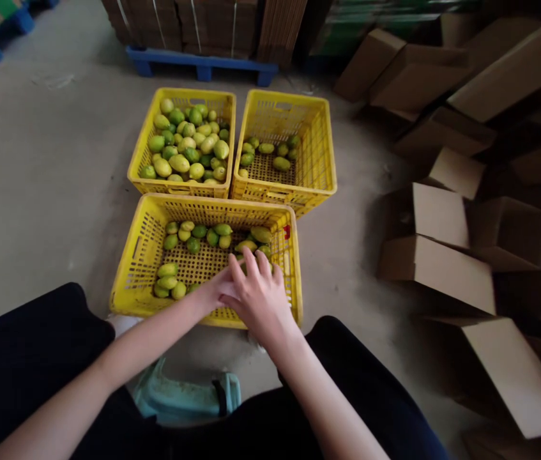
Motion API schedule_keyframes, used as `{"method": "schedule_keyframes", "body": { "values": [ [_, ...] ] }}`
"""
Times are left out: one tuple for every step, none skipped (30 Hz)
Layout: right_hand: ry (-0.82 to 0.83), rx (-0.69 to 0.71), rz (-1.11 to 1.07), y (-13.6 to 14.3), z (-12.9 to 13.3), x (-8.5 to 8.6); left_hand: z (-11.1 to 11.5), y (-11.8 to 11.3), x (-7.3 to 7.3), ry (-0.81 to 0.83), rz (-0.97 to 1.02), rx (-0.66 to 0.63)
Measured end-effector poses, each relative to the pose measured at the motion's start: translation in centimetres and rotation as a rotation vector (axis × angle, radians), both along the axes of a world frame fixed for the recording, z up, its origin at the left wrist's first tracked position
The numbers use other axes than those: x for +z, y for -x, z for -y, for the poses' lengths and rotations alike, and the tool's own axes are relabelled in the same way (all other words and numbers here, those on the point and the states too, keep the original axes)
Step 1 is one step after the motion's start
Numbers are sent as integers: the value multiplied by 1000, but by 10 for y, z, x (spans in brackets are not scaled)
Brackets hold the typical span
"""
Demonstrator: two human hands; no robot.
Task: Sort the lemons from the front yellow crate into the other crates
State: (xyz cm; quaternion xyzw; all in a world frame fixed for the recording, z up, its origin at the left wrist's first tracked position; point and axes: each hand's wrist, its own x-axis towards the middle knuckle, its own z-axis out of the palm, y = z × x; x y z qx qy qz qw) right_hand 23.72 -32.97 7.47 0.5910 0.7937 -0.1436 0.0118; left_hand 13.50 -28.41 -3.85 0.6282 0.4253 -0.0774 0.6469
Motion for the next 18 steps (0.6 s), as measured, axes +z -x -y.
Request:
{"method": "schedule_keyframes", "body": {
  "values": [
    [-13, -12, 0, -2, -3, 3, 4, -5, 1, -23, 7, 0],
    [-14, -24, -4, -4, -6, 7, 7, -8, 0, -20, 26, 18],
    [-1, -36, -7, -6, -8, 10, 9, -8, -1, 27, 69, 51],
    [27, -49, -3, -9, -10, 12, 10, -7, -4, 75, 109, 76],
    [68, -61, 12, -10, -11, 14, 10, -4, -8, 124, 136, 100],
    [118, -66, 34, -11, -11, 15, 8, 1, -14, 165, 144, 123],
    [177, -59, 58, -11, -9, 15, 4, 6, -20, 186, 127, 142],
    [240, -34, 76, -10, -7, 14, -1, 11, -28, 177, 82, 158],
    [304, 2, 89, -8, -4, 14, -9, 18, -37, 149, 21, 177],
    [369, 46, 95, -6, 0, 13, -18, 25, -47, 109, -45, 196],
    [431, 89, 97, -4, 4, 11, -28, 34, -57, 62, -119, 217],
    [484, 126, 96, -2, 8, 10, -39, 43, -67, 21, -186, 233],
    [527, 153, 96, 0, 12, 9, -51, 51, -77, -16, -248, 241],
    [556, 169, 94, 1, 16, 7, -63, 60, -87, -57, -309, 244],
    [575, 177, 92, 3, 19, 5, -74, 67, -96, -105, -366, 247],
    [584, 183, 86, 4, 21, 3, -85, 72, -105, -158, -418, 246],
    [585, 185, 80, 5, 23, 0, -95, 76, -113, -218, -460, 244],
    [583, 184, 74, 5, 24, -2, -104, 76, -120, -277, -494, 237]
  ]
}}
